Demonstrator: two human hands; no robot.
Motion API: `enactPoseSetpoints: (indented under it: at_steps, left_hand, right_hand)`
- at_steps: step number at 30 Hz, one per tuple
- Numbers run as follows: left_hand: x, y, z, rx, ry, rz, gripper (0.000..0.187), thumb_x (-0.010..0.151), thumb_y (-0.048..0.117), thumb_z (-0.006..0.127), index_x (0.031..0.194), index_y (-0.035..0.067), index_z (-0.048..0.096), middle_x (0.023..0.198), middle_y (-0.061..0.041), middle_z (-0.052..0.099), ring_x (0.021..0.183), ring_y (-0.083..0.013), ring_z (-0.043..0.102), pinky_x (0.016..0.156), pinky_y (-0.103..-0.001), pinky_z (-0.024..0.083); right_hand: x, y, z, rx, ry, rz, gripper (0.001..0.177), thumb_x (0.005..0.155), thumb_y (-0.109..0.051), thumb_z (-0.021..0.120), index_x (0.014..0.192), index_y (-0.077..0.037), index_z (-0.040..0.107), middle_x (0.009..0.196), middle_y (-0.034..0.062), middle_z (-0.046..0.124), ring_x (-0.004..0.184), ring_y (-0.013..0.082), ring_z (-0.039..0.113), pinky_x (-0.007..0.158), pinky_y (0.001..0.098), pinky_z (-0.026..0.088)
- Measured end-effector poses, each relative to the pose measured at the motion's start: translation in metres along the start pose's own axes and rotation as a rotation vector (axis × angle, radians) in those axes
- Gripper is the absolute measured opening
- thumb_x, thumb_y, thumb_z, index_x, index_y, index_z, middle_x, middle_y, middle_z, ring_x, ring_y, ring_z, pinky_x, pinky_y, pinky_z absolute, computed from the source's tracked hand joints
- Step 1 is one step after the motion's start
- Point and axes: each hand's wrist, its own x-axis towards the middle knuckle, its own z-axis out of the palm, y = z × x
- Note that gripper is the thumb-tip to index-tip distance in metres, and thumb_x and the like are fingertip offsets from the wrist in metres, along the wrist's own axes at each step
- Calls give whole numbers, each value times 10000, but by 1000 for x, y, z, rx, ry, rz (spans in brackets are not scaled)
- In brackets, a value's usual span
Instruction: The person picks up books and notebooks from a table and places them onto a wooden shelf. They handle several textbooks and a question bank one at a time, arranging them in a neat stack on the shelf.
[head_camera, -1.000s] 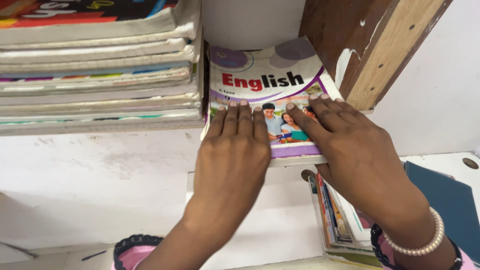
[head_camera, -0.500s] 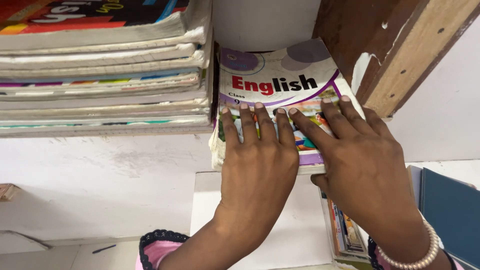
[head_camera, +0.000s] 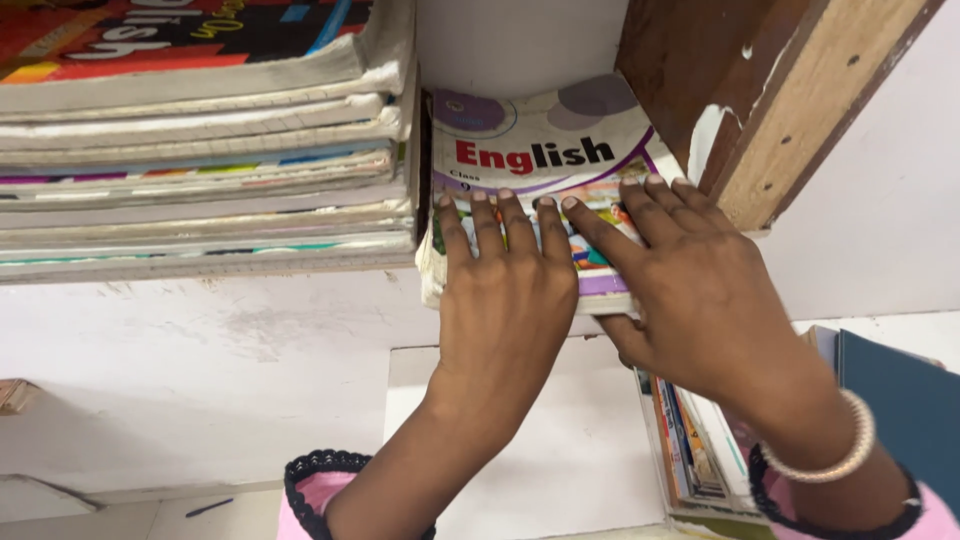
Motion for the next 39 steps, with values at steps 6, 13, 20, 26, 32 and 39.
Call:
enactPoseSetpoints:
  at_steps: [6, 13, 20, 26, 32, 39]
  left_hand:
    - [-1, 1, 6, -17, 29, -4, 426, 868, 134, 627, 1262, -19, 682, 1216, -292, 697, 1151, -427, 678, 1077, -601, 425]
    - [-3, 3, 5, 0, 59, -18, 418, 855, 115, 623, 1244, -24, 693, 1208, -287, 704, 1147, -421, 682, 1092, -588, 428]
    - [-5, 3, 7, -31, 46, -37, 397, 859, 100, 630, 1226, -31, 706, 1205, -290, 707, 1148, -419, 685, 1097, -571, 438]
    - [-3, 3, 9, -53, 68, -55, 382, 869, 99, 615, 1216, -28, 715, 1203, -291, 708, 1143, -425, 687, 1092, -577, 446]
    - [-4, 1, 7, -56, 87, -39, 392, 873, 111, 606, 1224, -33, 703, 1200, -289, 708, 1147, -428, 684, 1089, -581, 445]
    - [-14, -12, -9, -119, 85, 119, 466, 861, 104, 650, 1300, -49, 667, 1178, -261, 710, 1174, -390, 677, 1100, -534, 452]
  right_hand:
    - [12, 41, -31, 623, -533, 279, 637, 984, -372, 550, 1593, -182, 542, 1145, 190, 740, 996, 332, 693, 901, 443, 580]
    - [78, 28, 3, 156, -503, 193, 557, 1072, -408, 447, 1099, 105, 663, 945, 350, 696, 987, 492, 662, 955, 538, 511]
    - [122, 31, 26, 89, -791, 325, 665, 1086, -482, 302, 1132, -12, 770, 1147, 247, 718, 1125, 408, 668, 1034, 502, 499]
    - [156, 31, 45, 82, -858, 395, 680, 1048, -568, 318, 1324, -53, 665, 1367, 209, 627, 1241, 365, 621, 1052, 485, 476]
    - [157, 35, 49, 105, -775, 378, 714, 1026, -619, 331, 1336, -47, 624, 1349, 231, 612, 1241, 386, 590, 1035, 505, 453]
    - [66, 27, -2, 221, -513, 189, 459, 1012, -377, 445, 1289, -64, 635, 1167, 244, 696, 1092, 440, 655, 971, 526, 513]
